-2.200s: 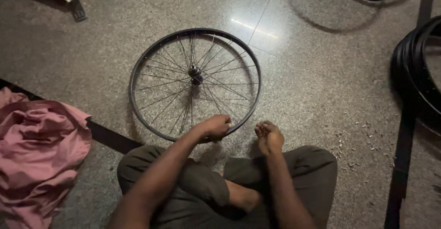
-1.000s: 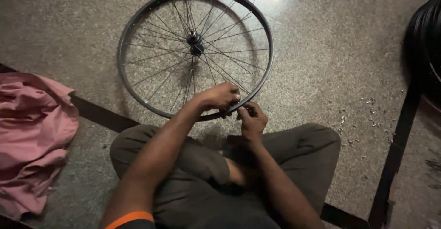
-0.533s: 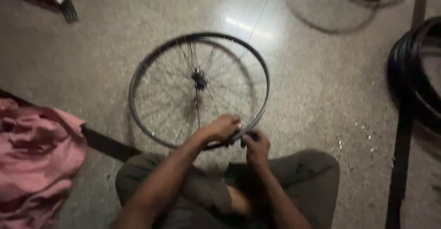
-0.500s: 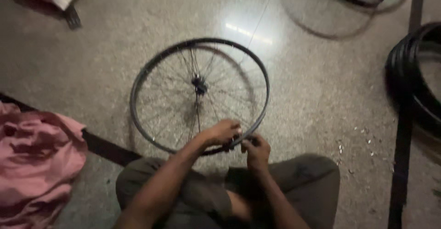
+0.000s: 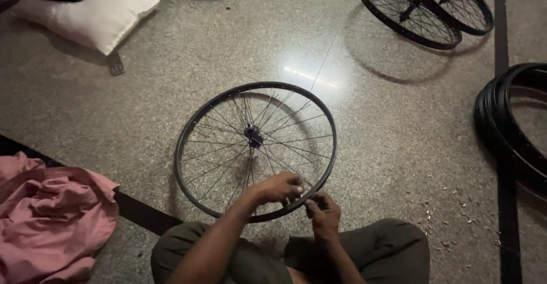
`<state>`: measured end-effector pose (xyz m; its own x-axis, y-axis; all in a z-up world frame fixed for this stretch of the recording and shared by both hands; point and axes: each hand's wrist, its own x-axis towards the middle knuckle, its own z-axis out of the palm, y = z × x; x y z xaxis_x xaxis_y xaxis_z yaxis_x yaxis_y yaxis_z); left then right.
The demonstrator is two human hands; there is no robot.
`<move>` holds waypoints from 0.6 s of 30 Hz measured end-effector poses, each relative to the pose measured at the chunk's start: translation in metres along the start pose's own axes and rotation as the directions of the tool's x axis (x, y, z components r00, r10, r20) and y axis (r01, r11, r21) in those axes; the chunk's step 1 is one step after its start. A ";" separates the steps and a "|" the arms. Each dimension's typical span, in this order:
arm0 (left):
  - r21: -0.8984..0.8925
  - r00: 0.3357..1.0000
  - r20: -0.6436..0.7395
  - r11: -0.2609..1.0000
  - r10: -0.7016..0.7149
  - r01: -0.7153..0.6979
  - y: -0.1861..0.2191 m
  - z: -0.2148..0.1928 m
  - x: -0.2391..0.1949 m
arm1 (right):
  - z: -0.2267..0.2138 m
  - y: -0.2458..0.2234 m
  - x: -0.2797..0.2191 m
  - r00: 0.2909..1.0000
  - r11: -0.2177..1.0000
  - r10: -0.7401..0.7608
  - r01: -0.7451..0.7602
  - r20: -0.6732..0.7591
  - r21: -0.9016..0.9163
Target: The person sits on the floor and laces a bicycle wheel by hand, inserting spokes into the rim and hub. They repeatedly adjust the spokes and rotate the wheel to continue the lacing process.
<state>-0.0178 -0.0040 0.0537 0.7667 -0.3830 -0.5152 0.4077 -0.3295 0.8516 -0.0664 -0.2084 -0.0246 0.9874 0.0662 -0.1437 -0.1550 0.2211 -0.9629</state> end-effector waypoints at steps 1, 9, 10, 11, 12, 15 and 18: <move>0.017 0.999 -0.021 0.999 0.034 -0.034 -0.003 0.002 0.003 | 0.001 0.001 0.001 1.000 1.000 -0.005 0.005 -0.016 0.009; 0.040 0.994 -0.027 0.994 0.108 -0.106 -0.009 0.015 0.007 | -0.012 0.017 0.006 0.998 0.997 -0.053 0.051 -0.032 -0.062; 0.034 0.998 -0.022 0.998 0.055 -0.054 -0.005 0.015 0.004 | -0.013 0.015 0.006 0.999 0.997 -0.040 0.040 -0.003 -0.073; 0.227 0.992 -0.075 0.970 0.105 -0.085 -0.001 0.019 0.005 | -0.012 0.013 0.006 0.999 0.998 -0.052 0.052 0.010 -0.044; 0.414 0.980 -0.117 0.905 0.163 -0.101 0.003 0.027 0.006 | -0.011 0.011 0.006 0.998 0.998 -0.064 0.064 0.023 -0.015; 0.274 0.996 -0.071 0.961 0.053 -0.032 0.003 0.018 0.004 | -0.007 0.005 0.003 0.998 0.996 -0.049 0.052 0.047 -0.066; 0.285 0.983 -0.056 0.947 0.173 -0.150 -0.004 0.012 0.003 | -0.006 -0.006 -0.001 0.998 0.997 -0.023 0.027 0.061 -0.066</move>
<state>-0.0229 -0.0143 0.0480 0.8522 -0.3853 -0.3540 0.1295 -0.5003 0.8561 -0.0663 -0.2153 -0.0201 0.9869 0.1207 -0.1069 -0.1254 0.1577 -0.9795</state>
